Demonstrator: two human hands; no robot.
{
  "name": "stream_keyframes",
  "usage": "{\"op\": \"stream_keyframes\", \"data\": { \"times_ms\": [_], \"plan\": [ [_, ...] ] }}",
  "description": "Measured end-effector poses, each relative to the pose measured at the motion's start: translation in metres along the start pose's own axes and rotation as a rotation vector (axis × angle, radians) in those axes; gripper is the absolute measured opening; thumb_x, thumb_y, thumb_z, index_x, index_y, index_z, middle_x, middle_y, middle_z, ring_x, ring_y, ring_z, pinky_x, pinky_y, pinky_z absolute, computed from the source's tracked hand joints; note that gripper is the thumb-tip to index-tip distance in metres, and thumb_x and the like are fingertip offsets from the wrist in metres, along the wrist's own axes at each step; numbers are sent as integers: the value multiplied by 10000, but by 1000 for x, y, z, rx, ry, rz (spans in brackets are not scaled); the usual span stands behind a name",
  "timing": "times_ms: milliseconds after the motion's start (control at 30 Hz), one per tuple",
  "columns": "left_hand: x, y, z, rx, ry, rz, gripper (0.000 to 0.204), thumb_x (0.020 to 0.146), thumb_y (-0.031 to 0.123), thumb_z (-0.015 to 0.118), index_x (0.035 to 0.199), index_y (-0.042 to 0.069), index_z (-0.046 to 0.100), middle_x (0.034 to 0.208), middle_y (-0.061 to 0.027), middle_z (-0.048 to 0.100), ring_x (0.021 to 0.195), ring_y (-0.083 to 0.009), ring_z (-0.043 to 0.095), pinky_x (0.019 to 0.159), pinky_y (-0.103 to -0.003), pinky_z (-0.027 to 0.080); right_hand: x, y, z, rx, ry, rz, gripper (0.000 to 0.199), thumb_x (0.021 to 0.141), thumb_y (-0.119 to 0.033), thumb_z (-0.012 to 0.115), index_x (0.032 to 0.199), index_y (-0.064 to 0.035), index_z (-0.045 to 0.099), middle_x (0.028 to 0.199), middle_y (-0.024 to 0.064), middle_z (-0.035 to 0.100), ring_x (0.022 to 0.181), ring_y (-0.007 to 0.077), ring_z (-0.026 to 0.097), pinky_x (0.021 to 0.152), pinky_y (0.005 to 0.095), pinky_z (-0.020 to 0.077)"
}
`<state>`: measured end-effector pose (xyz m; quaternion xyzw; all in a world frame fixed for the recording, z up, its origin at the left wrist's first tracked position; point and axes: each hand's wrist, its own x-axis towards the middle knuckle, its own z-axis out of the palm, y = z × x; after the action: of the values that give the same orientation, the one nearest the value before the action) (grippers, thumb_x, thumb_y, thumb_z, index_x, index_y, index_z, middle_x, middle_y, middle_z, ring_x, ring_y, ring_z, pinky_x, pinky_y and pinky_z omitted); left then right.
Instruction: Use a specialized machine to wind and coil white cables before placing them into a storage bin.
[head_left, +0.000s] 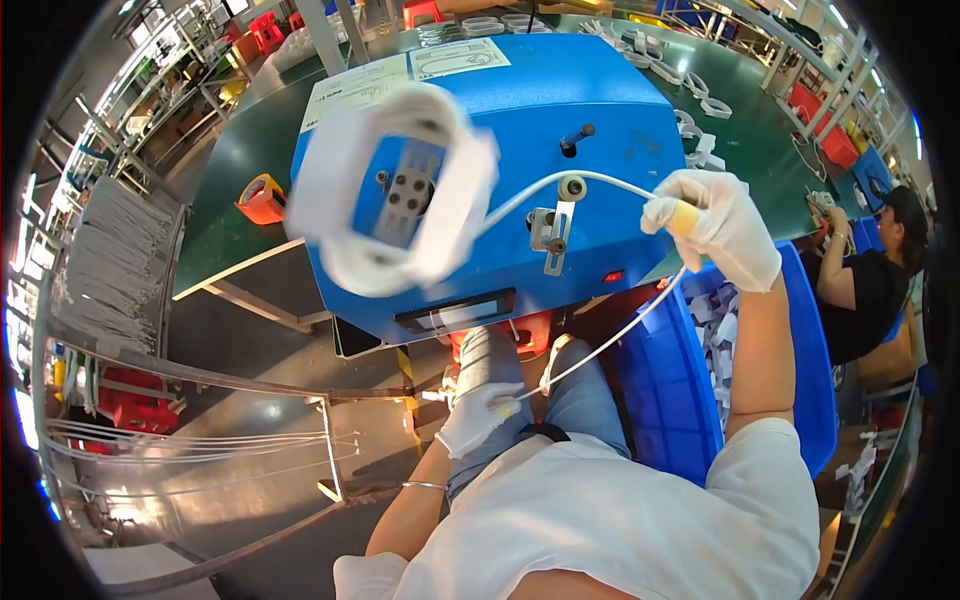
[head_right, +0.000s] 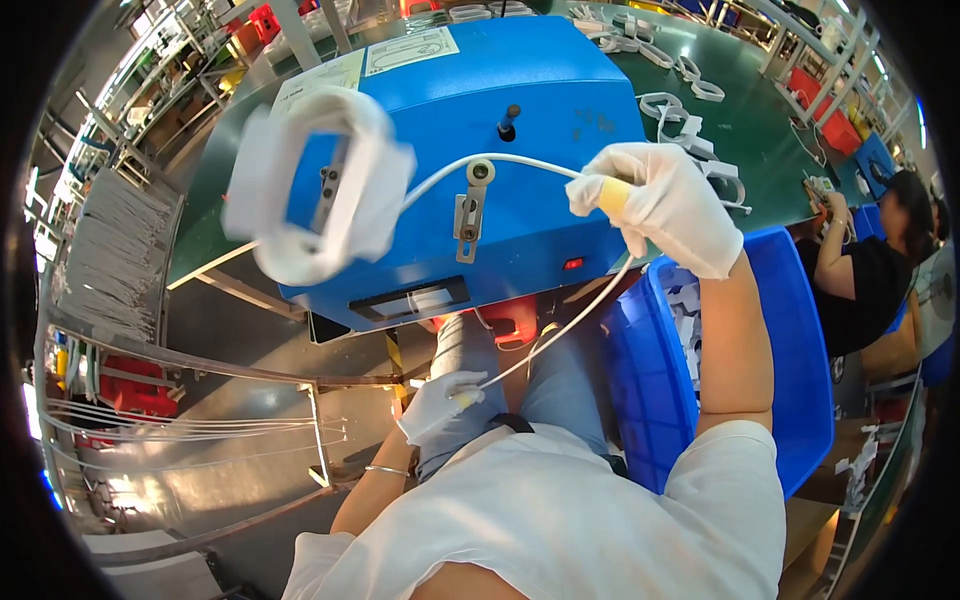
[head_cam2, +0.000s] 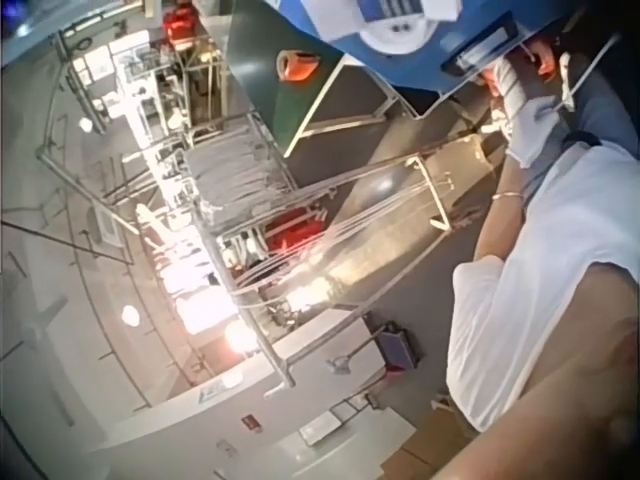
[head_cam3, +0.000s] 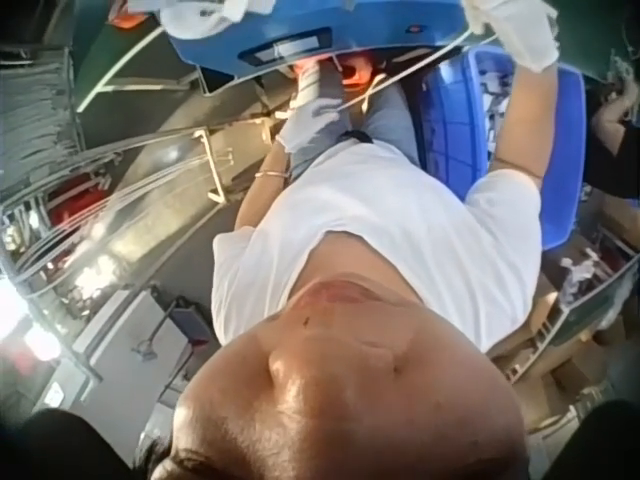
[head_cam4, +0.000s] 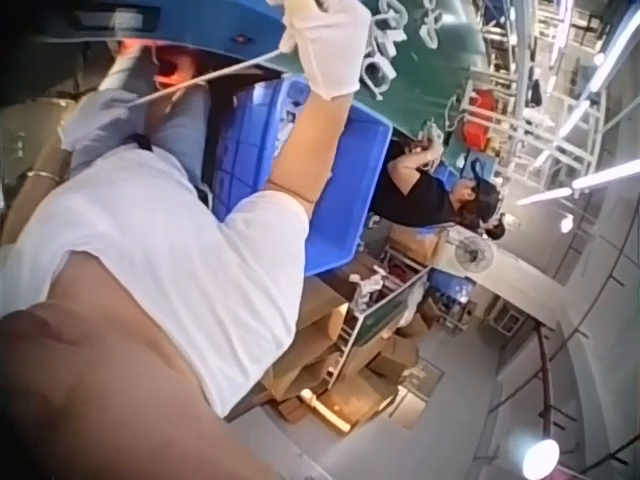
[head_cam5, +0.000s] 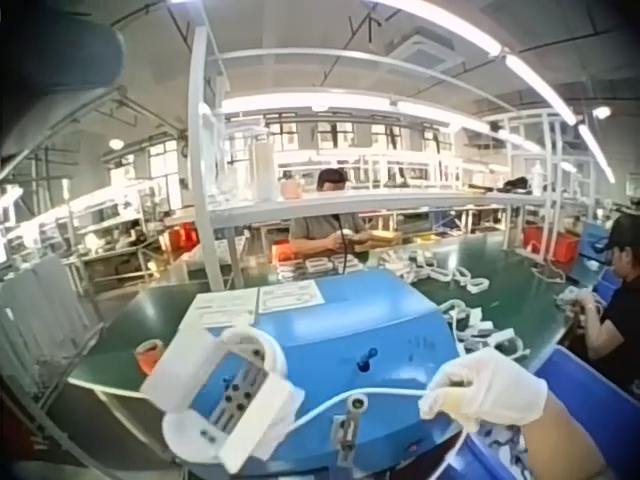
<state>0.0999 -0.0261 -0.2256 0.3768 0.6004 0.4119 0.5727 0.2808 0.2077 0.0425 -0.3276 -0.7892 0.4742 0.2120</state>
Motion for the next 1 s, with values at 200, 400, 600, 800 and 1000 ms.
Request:
{"op": "stream_keyframes", "data": {
  "times_ms": [200, 400, 600, 800, 1000],
  "plan": [
    [-1, 9, 5, 27, -80, 5, 309, 871, 109, 599, 1163, 12, 606, 965, -65, 630, 857, -130, 599, 812, -252, 468, -1, 4, 4, 76, 67, -18, 283, 858, -277, 641, 772, -9, 624, 635, 38, 595, 386, 64, 489, 382, 179, 328],
    [12, 38, 19, 21, -177, -34, 304, 878, 116, 583, 1176, 66, 622, 934, -51, 636, 842, -116, 575, 800, -237, 453, 1, 7, 5, 139, 80, -54, 272, 850, -272, 651, 776, -12, 624, 668, 43, 610, 378, 84, 490, 366, 187, 332],
    [28, 71, 31, 141, -190, 258, 351, 872, 138, 594, 1222, 104, 588, 1008, -69, 659, 814, -137, 603, 781, -259, 481, 4, 2, 9, 194, 46, -65, 262, 851, -261, 656, 779, -11, 629, 686, 40, 609, 389, 93, 490, 380, 188, 341],
    [15, 139, 6, 584, -276, 296, 413, 867, 242, 590, 1250, 91, 561, 1143, -105, 625, 1024, -233, 598, 912, -320, 454, 10, 4, 17, -191, 174, -406, 132, 842, -131, 644, 802, -6, 648, 703, 39, 601, 589, 83, 521, 531, 205, 388],
    [-23, 179, -31, 900, -335, 349, 398, 871, 271, 598, 1227, 95, 578, 1123, -110, 637, 970, -250, 622, 866, -338, 478, 23, -7, 13, -431, 193, -615, 51, 807, -33, 626, 792, 1, 660, 738, 85, 620, 631, 161, 568, 607, 257, 450]
  ]
}}
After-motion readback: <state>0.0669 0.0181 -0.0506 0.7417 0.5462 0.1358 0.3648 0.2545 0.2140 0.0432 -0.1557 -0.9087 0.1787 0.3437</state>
